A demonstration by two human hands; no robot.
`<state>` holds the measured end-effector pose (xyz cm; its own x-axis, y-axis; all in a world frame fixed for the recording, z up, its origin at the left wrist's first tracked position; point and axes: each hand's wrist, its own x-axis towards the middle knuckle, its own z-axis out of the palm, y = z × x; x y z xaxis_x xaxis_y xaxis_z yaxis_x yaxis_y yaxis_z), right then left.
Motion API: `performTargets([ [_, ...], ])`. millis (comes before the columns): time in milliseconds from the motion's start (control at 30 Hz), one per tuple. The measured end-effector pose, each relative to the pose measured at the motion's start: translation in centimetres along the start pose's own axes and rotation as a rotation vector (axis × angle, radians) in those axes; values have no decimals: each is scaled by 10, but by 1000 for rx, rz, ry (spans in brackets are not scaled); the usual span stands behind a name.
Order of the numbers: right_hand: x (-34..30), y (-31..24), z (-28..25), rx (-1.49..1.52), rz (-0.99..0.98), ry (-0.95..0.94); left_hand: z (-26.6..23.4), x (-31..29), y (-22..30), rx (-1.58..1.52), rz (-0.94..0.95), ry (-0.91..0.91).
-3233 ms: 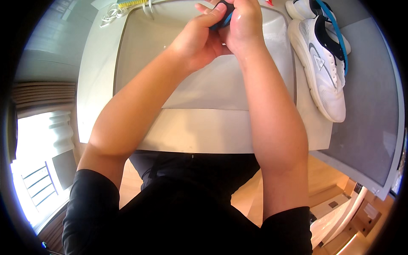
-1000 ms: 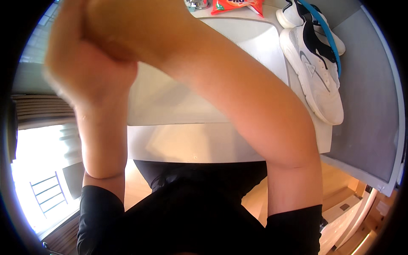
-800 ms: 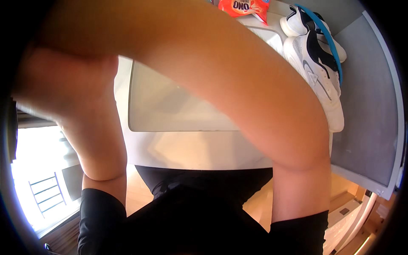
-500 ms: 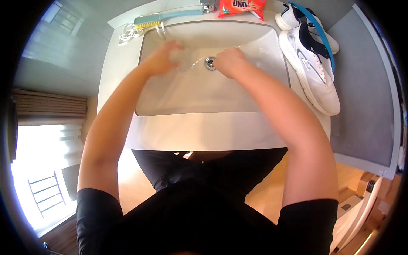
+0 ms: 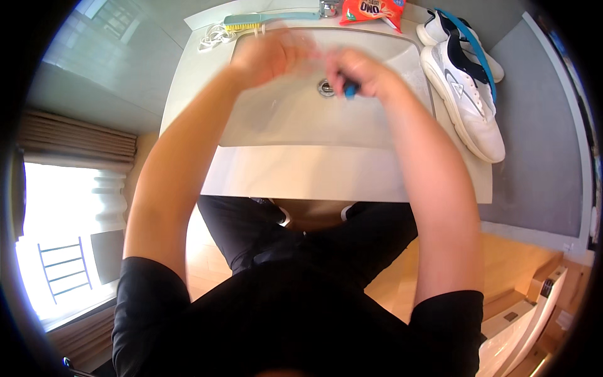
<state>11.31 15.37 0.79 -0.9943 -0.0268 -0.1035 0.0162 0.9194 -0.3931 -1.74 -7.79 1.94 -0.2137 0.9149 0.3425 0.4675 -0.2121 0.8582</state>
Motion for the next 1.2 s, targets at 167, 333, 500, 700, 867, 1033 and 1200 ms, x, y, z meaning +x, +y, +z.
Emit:
performTargets([
  [167, -24, -13, -12, 66, 159, 157, 17, -8, 38, 724, -343, 17],
  [333, -54, -19, -98, 317, 41, 288, -56, -7, 90, 494, -169, 33],
  [500, -86, -20, -124, 1417, -492, 149, -39, -11, 145, 489, -350, 27],
  [700, -40, -4, -16, 968, 280, -19, 19, -34, 71, 1212, -303, -301],
  [867, -51, 3, -17, 4, 259, 476, -24, -31, 48, 282, -489, 246],
  [1033, -60, 1, -41, 639, 343, 326, -45, -41, 101, 518, -348, 228],
  [1200, -53, -55, -34, 1098, 301, 319, -9, -51, 96, 567, -292, 217],
])
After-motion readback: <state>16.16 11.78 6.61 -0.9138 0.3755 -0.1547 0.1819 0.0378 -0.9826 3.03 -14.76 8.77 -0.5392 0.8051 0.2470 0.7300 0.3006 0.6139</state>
